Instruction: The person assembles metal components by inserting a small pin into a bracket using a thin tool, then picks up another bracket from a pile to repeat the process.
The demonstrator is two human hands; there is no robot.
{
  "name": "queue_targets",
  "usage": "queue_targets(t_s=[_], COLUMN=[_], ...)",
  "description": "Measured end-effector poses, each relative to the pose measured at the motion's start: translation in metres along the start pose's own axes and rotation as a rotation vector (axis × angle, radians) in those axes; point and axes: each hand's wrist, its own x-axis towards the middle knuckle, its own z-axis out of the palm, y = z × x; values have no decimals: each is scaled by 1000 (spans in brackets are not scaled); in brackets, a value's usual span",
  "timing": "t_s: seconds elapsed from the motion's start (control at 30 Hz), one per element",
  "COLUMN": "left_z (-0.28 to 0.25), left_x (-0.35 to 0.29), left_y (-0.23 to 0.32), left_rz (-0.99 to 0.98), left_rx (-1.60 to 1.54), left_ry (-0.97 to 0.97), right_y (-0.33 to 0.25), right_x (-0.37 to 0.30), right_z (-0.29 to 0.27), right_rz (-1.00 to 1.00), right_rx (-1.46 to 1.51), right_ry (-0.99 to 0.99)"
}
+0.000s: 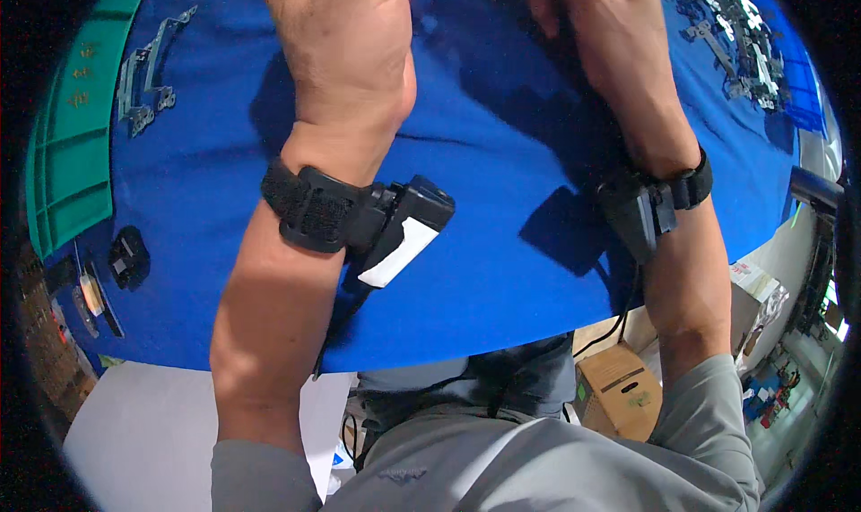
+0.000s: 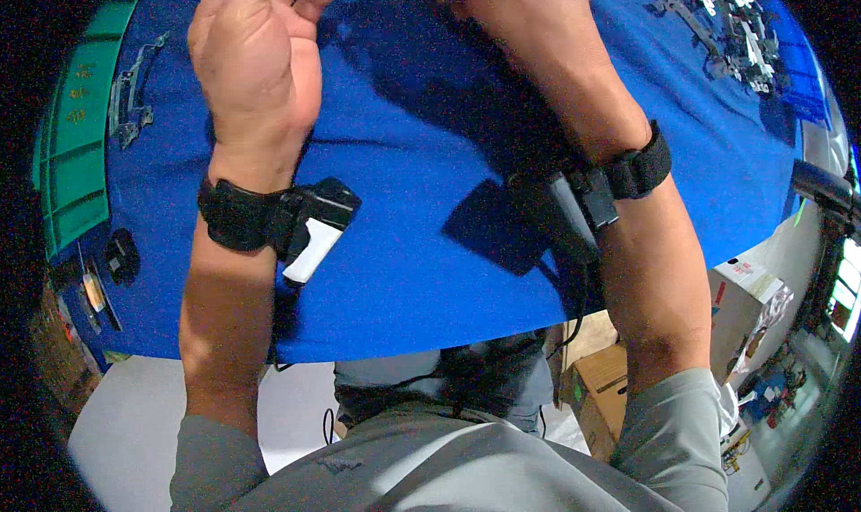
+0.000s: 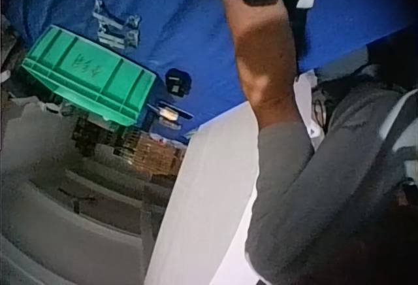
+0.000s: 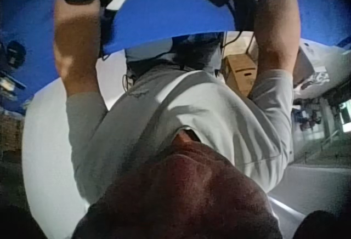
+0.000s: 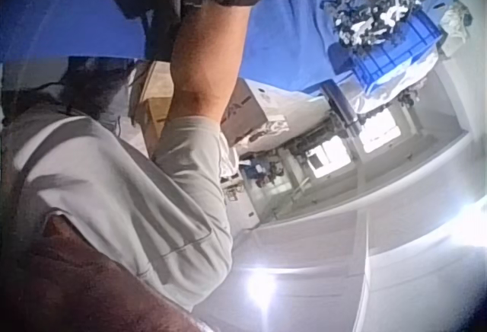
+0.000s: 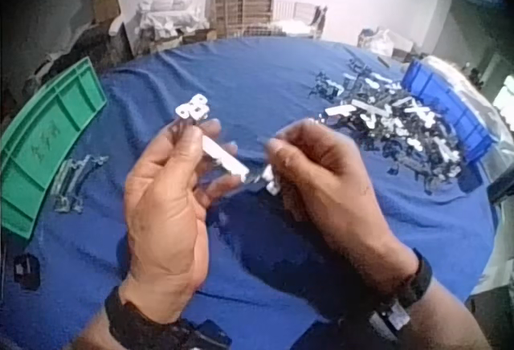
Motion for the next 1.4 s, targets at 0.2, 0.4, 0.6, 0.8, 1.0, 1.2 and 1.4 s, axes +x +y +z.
queue_targets(t_s=[0.2,0.4,0.6,0.8,1.0,1.2,1.4], left_z=[-5,-9,-8,1,2,0,-1], left_x=[8,5,1,0,-2,-2,2], left_y=[-4,-2,2,1,4,3,2], left_rz=[-100,-97,-144,-122,-143,-125,-99], left_rx=[279,286,268,327,339,321,315], left_ry=[83,44,21,59,29,28,18], right_y=[9,23,15,22,22,28,26], right_x=[-4,2,0,5,3,6,8], right_z=[2,3,4,3,4,6,0], right_rz=[24,-186,-329,-437,-461,-497,-537], right_rx=[66,-243,-334,-368,-382,-354,-346], right_ry=[-359,-1,111,203,171,173,118])
